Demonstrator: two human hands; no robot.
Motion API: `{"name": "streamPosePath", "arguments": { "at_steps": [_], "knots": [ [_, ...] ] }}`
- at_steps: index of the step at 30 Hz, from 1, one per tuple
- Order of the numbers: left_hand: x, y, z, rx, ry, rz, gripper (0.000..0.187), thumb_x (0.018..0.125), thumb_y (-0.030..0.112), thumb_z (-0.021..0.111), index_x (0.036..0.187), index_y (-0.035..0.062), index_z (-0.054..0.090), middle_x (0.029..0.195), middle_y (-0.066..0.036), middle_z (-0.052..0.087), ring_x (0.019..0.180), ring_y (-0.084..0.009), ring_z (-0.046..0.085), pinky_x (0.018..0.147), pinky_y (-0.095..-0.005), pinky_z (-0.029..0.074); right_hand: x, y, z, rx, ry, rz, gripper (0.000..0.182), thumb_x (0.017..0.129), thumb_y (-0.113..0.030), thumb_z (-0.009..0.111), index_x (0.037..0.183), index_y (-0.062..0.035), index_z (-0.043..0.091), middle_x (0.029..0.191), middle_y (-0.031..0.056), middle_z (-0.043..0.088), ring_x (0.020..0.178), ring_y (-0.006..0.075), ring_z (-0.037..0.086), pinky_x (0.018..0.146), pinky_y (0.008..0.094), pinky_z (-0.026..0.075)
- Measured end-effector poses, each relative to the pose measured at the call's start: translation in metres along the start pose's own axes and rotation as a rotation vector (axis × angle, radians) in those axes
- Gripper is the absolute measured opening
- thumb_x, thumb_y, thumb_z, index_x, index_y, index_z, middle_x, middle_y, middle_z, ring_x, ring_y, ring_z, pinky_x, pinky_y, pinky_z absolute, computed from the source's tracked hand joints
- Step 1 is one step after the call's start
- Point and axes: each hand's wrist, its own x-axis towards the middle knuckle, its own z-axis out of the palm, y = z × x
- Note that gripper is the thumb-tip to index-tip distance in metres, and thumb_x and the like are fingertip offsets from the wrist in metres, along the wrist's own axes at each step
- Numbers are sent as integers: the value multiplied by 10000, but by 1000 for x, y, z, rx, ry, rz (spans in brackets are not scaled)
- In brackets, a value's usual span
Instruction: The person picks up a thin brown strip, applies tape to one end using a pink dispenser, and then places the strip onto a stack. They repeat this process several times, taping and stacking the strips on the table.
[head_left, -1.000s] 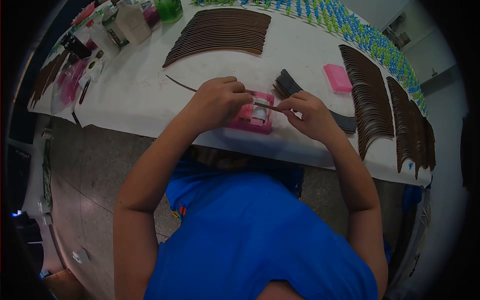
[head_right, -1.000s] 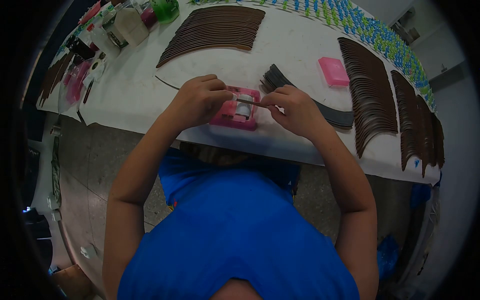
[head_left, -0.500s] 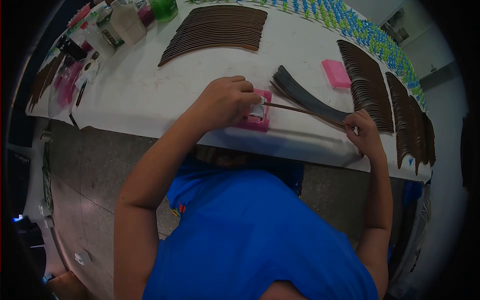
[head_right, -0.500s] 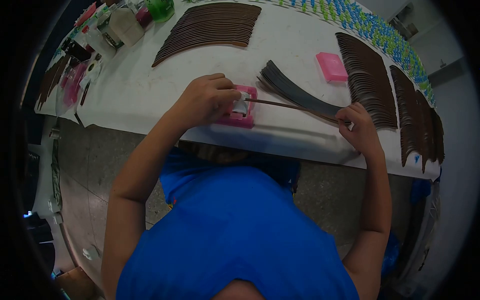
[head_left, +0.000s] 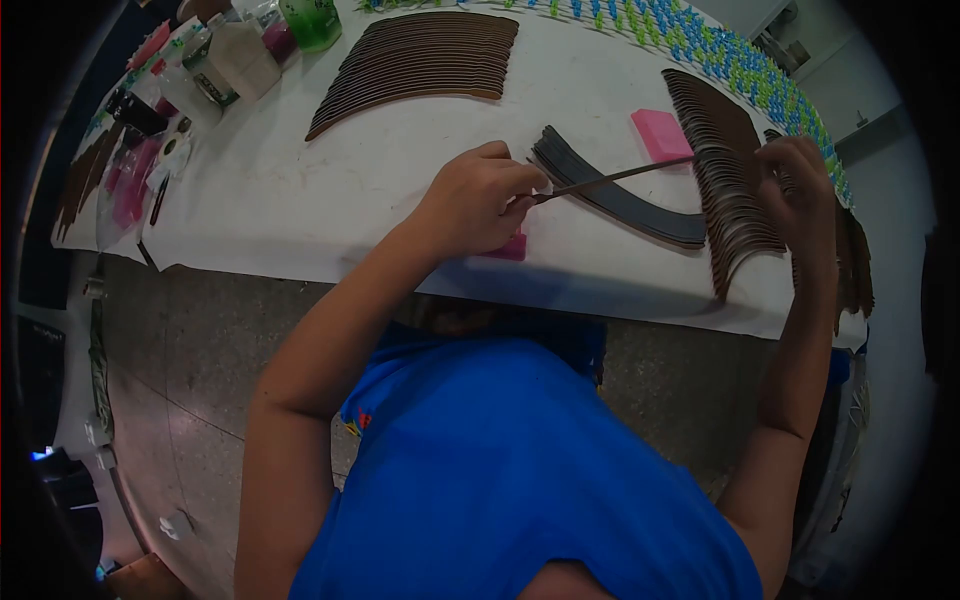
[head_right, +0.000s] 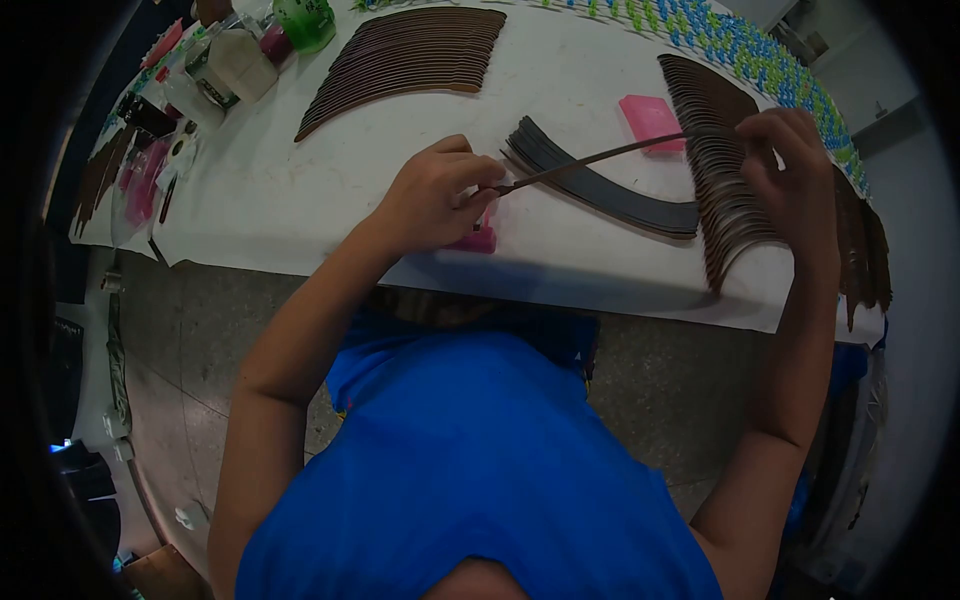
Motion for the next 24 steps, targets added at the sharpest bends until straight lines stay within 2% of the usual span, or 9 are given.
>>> {"name": "streamPosePath", "arguments": {
  "at_steps": [6, 8, 9, 11, 12, 14, 16, 19, 24],
  "knots": [
    [13, 15, -4, -184, 7, -194, 242, 884, 77, 749, 1122, 49, 714, 869, -54, 773, 848, -215, 686, 779, -374, 581, 30, 13, -12, 2, 35, 41, 241, 853, 66, 607, 1074, 8, 684, 1042, 56, 668, 965, 162, 607, 871, 315, 492],
    [19, 19, -24, -874, -198, -573, 214, 923, 77, 727, 1126, 16, 698, 890, -79, 770, 811, -171, 673, 776, -339, 555, 31, 27, -11, 329, -69, 294, 205, 850, 9, 600, 1046, -18, 655, 1015, 2, 610, 941, 109, 554, 853, 273, 452],
    [17, 14, -30, -866, -185, -577, 214, 923, 77, 727, 1126, 16, 698, 890, -79, 770, 811, -171, 673, 776, -339, 555, 29, 39, -10, 334, -70, 281, 205, 850, 9, 600, 1046, -18, 655, 1015, 2, 610, 941, 109, 554, 853, 273, 452],
    [13, 1, -43, -1306, -216, -550, 199, 920, 32, 706, 1116, 3, 689, 925, -98, 751, 798, -141, 657, 773, -298, 522, 24, 67, 1, 586, -306, 374, 184, 823, -31, 606, 1004, -59, 629, 974, -31, 532, 907, 79, 502, 831, 236, 404],
    [9, -4, -49, -1291, -200, -550, 199, 920, 32, 706, 1116, 3, 689, 925, -98, 751, 798, -141, 657, 773, -298, 522, 21, 70, 12, 593, -304, 353, 184, 823, -31, 606, 1004, -59, 629, 974, -31, 532, 907, 79, 502, 831, 236, 404],
    [-1, -15, -57, -1574, -142, -630, 216, 907, -1, 679, 1121, 24, 684, 956, -98, 740, 787, -141, 644, 743, -283, 499, 6, 68, 35, 910, -405, 486, 148, 810, -41, 597, 954, -75, 600, 944, -22, 516, 846, 88, 476, 780, 239, 398],
    [-12, -16, -67, -1627, -68, -676, 213, 905, -8, 656, 1111, 40, 677, 917, -80, 708, 767, -140, 604, 724, -287, 475, -10, 71, 65, 1298, -491, 641, 133, 812, -49, 589, 944, -63, 595, 945, -3, 531, 810, 104, 467, 730, 261, 405],
    [-33, -27, -78, -1714, 20, -709, 187, 907, -1, 629, 1077, 66, 668, 862, -57, 664, 754, -151, 545, 705, -300, 441, -27, 41, 108, 1565, -510, 642, 115, 846, -82, 618, 952, -45, 593, 940, 35, 548, 784, 135, 473, 695, 279, 413],
    [-76, -52, -85, -1778, 173, -685, 125, 919, 45, 619, 1031, 86, 659, 825, -49, 637, 780, -176, 497, 698, -314, 405, -22, -27, 148, 2295, -321, 746, 194, 916, -155, 655, 1068, -37, 630, 1018, 89, 603, 873, 185, 535, 799, 321, 469]
  ]
}}
